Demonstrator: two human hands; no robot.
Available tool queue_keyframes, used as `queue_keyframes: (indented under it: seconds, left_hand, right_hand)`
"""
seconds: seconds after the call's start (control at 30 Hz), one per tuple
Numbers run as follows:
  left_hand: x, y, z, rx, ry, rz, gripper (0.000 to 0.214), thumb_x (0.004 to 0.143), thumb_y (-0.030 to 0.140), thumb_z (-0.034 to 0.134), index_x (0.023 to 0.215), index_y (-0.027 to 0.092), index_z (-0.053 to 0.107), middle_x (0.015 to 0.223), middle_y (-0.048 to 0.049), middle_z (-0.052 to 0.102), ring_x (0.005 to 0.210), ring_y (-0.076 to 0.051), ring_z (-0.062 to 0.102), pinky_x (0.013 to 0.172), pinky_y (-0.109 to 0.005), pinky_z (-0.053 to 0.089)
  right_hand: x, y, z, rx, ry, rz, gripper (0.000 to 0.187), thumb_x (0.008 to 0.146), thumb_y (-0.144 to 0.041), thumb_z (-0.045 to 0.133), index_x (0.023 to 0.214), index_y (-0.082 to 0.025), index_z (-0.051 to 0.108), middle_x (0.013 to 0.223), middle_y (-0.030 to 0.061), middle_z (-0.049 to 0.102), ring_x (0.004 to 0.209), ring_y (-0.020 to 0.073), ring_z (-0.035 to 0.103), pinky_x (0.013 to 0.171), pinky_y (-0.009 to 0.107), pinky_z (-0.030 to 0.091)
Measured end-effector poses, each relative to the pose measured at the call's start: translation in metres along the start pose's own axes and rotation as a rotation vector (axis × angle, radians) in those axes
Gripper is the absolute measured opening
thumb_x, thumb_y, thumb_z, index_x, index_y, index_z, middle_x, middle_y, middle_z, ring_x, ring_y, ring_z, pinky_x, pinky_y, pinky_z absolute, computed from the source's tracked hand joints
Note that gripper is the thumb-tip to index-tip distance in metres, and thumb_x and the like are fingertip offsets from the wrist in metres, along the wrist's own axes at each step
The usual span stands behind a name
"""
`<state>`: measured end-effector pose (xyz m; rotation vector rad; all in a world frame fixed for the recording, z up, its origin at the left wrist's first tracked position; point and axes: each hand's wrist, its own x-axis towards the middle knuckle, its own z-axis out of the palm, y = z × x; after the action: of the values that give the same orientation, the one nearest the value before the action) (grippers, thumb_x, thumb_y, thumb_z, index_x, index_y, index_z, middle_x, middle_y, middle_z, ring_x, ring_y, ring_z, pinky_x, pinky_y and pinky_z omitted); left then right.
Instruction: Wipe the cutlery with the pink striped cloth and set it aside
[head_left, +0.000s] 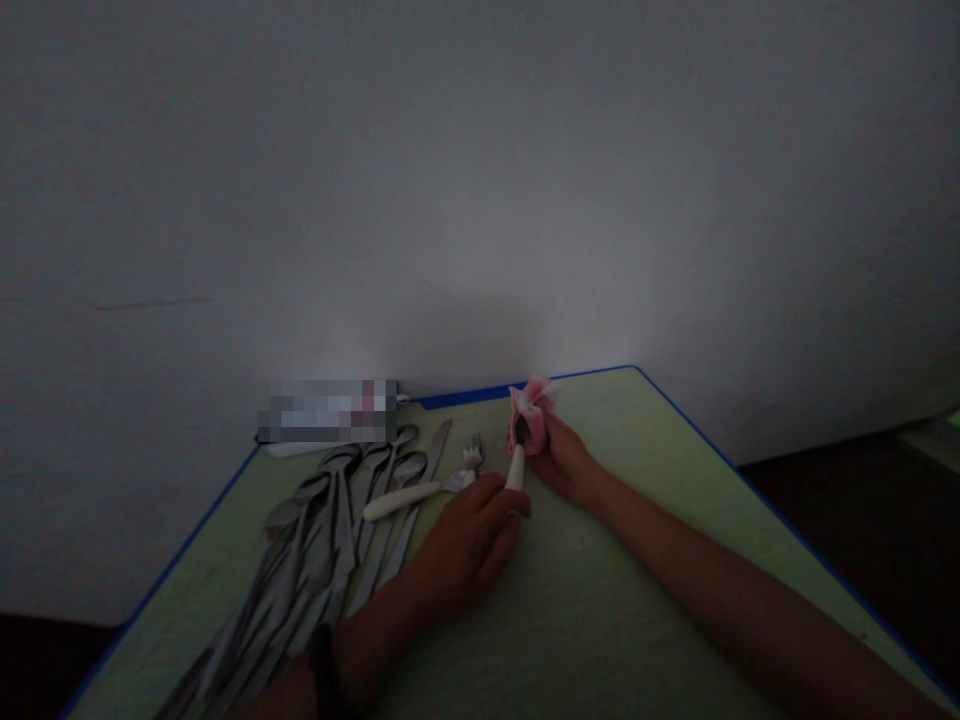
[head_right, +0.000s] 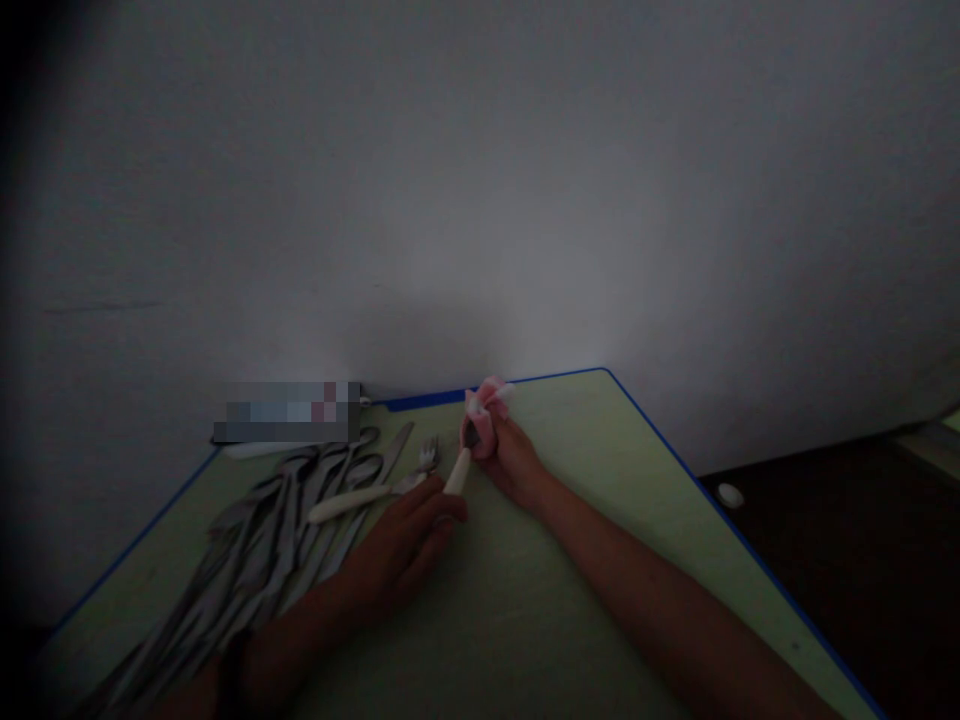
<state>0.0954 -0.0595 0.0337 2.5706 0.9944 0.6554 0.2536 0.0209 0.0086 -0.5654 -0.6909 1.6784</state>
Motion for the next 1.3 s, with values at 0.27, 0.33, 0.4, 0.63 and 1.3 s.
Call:
queue_keyframes:
  seconds: [0.27,0.33,0.4,0.63,1.3]
  left_hand:
    - [0.003,0.002,0.001,-0.039,0.018,-0.042,0.025,0.092,0.02,0.035,0.11,0.02,0.052,0.102,-0.0071,0.055,0.092,-0.018,0.054,0.082,-0.032,0.045]
    - [0.004,0.002,0.002,-0.043,0.006,-0.045,0.026,0.092,0.021,0.035,0.112,0.02,0.052,0.102,-0.0073,0.055,0.092,-0.018,0.055,0.082,-0.032,0.046]
    - [0.003,0.001,0.002,-0.054,0.003,-0.038,0.026,0.092,0.021,0.036,0.112,0.021,0.052,0.104,-0.0073,0.056,0.094,-0.019,0.055,0.084,-0.032,0.045]
    - [0.003,0.001,0.002,-0.049,0.009,-0.037,0.026,0.091,0.02,0.035,0.107,0.021,0.055,0.099,-0.0073,0.057,0.09,-0.019,0.055,0.081,-0.033,0.047]
    - [0.005,-0.01,0.011,-0.216,0.188,-0.176,0.043,0.094,0.026,0.034,0.136,0.02,0.026,0.115,-0.0119,0.058,0.107,-0.021,0.054,0.092,-0.04,0.044]
  right_hand:
    - [-0.006,0.0,0.001,-0.084,-0.045,0.113,0.034,0.072,-0.046,0.065,0.085,-0.016,0.06,0.069,0.0,0.059,0.061,0.0115,0.051,0.06,0.026,0.038]
    - [-0.007,-0.001,0.002,-0.088,-0.043,0.122,0.033,0.071,-0.044,0.066,0.084,-0.015,0.06,0.069,0.0001,0.059,0.061,0.0115,0.051,0.06,0.026,0.038]
    - [-0.007,-0.002,0.002,-0.082,-0.046,0.116,0.031,0.071,-0.043,0.067,0.084,-0.016,0.06,0.07,0.0001,0.06,0.061,0.0113,0.051,0.061,0.026,0.039]
    - [-0.001,0.0,0.0,-0.03,-0.06,0.055,0.027,0.076,-0.045,0.061,0.083,-0.018,0.06,0.068,-0.0014,0.057,0.059,0.0107,0.048,0.059,0.025,0.04]
    - [-0.003,-0.003,0.003,-0.006,-0.017,0.057,0.03,0.071,-0.049,0.064,0.076,-0.02,0.056,0.066,-0.002,0.055,0.06,0.0122,0.046,0.055,0.025,0.038]
